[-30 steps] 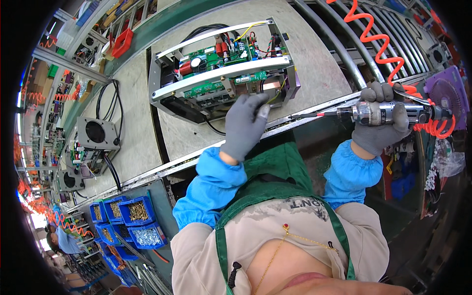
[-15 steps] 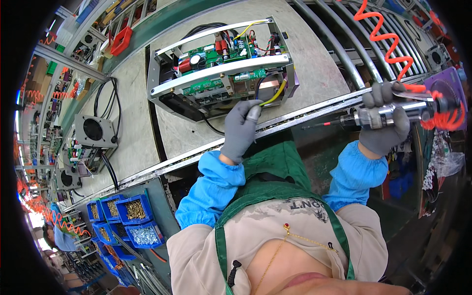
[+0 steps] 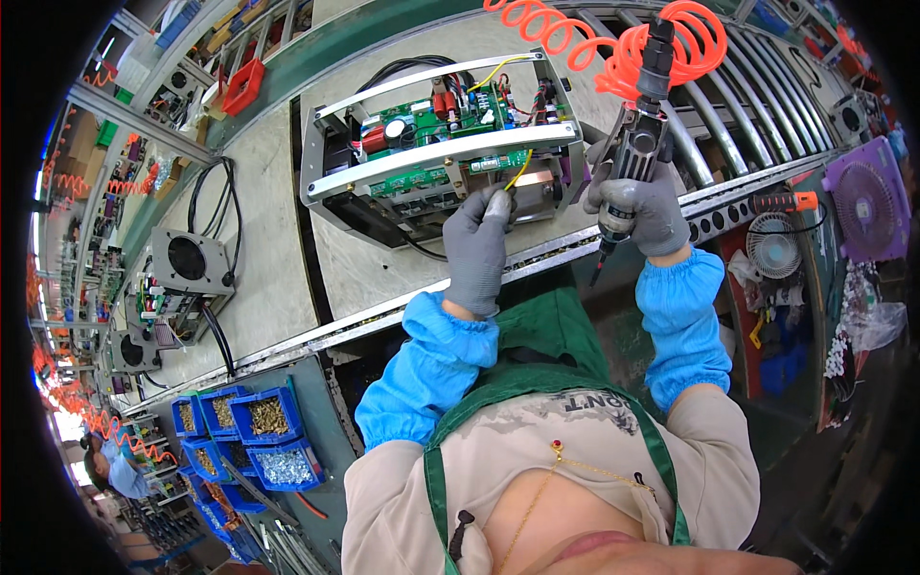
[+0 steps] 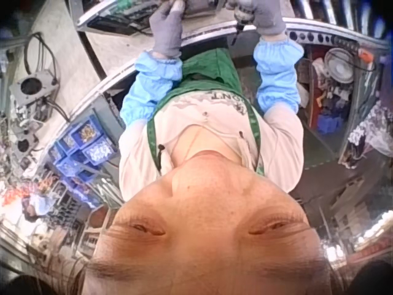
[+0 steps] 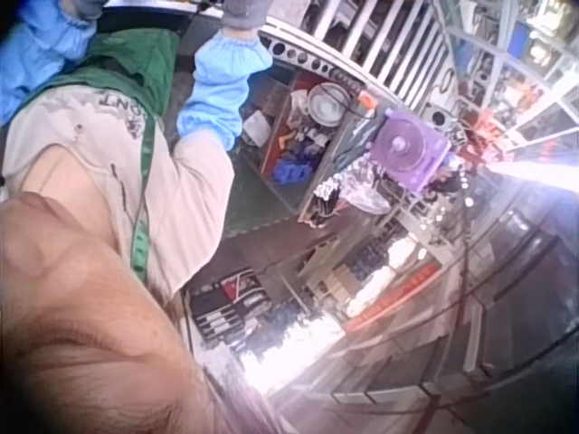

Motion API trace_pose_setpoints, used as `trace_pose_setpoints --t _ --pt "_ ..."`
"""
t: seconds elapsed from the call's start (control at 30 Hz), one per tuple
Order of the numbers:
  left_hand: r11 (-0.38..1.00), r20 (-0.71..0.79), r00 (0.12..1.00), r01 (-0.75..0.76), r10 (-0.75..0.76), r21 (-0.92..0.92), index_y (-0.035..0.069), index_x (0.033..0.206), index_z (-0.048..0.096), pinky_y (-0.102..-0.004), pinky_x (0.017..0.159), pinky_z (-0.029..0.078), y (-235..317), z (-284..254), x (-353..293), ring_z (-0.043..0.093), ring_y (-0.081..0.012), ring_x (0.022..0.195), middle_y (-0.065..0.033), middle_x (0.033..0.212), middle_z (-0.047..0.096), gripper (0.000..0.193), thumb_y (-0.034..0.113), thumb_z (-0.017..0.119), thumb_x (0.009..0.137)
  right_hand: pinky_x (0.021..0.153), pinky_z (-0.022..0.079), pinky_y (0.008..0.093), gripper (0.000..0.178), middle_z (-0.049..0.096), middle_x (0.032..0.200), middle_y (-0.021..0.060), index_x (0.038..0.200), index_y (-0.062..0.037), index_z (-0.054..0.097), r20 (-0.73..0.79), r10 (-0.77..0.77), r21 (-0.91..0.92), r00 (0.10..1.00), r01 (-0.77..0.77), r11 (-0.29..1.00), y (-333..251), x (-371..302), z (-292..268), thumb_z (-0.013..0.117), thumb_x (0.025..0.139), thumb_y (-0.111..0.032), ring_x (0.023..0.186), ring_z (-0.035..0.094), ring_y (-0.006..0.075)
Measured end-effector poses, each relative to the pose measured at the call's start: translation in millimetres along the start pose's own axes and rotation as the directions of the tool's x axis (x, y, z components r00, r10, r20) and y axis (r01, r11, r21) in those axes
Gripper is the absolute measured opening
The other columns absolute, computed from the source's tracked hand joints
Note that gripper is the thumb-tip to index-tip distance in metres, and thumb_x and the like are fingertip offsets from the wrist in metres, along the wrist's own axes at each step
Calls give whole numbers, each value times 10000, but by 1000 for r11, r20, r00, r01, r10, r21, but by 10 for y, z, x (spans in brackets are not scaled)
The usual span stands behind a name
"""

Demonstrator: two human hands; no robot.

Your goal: The person secures screws into an electronic power module using a pneumatic screwdriver.

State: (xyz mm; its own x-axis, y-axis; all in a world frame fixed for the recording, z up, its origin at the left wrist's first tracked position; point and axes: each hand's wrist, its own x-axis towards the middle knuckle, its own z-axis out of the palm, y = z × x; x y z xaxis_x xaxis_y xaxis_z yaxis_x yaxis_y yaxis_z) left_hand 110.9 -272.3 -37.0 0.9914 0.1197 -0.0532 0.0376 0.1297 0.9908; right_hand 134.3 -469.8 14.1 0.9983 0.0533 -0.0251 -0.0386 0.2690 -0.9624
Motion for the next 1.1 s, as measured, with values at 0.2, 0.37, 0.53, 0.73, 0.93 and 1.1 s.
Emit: trace_pose_setpoints --t 0.2,0.37,0.53,0.73,0.93,1.1 --pt "970 -5 972 -236 236 58 -32 1015 651 -221 628 407 167 277 148 493 -69 673 -6 754 595 230 146 552 908 556 523 310 505 599 689 96 1041 31 577 19 -37 -61 999 38 997 -57 -13 92 615 548 -69 590 619 202" --pt "978 -4 978 -209 209 5 -9 1044 655 -223 613 416 67 272 213 506 -63 679 -10 763 604 226 144 547 919 566 528 294 576 633 821 118 1108 46 558 89 -75 -114 993 85 990 -187 95 39 620 549 -79 606 619 175" --pt "981 11 981 -194 194 -13 -8 1044 656 -219 615 410 80 292 208 491 -54 686 -5 786 602 231 162 560 920 547 518 279 676 642 948 145 1212 44 525 201 -36 -87 979 54 995 -383 275 41 644 561 -96 621 623 171" --pt "966 13 966 -258 258 23 -16 1051 649 -238 654 436 25 261 226 521 -78 726 -45 825 644 250 177 563 917 403 370 214 609 638 866 98 1217 -25 548 375 -5 -157 927 68 985 -415 357 12 682 624 -65 558 595 128" --pt "795 93 846 -526 524 303 -14 1226 535 -285 773 471 55 -46 -36 611 -179 895 -123 1030 645 352 135 522 907 484 456 270 645 642 998 140 1192 29 549 350 39 -167 936 21 986 -465 333 56 630 553 -15 611 611 185" --pt "242 477 734 -636 484 733 56 1145 565 -426 834 429 -507 -1232 -62 550 -366 918 -157 977 595 300 172 523 872 556 514 316 625 566 1190 152 1154 36 576 324 39 -143 945 8 990 -414 338 70 651 535 2 642 612 180"
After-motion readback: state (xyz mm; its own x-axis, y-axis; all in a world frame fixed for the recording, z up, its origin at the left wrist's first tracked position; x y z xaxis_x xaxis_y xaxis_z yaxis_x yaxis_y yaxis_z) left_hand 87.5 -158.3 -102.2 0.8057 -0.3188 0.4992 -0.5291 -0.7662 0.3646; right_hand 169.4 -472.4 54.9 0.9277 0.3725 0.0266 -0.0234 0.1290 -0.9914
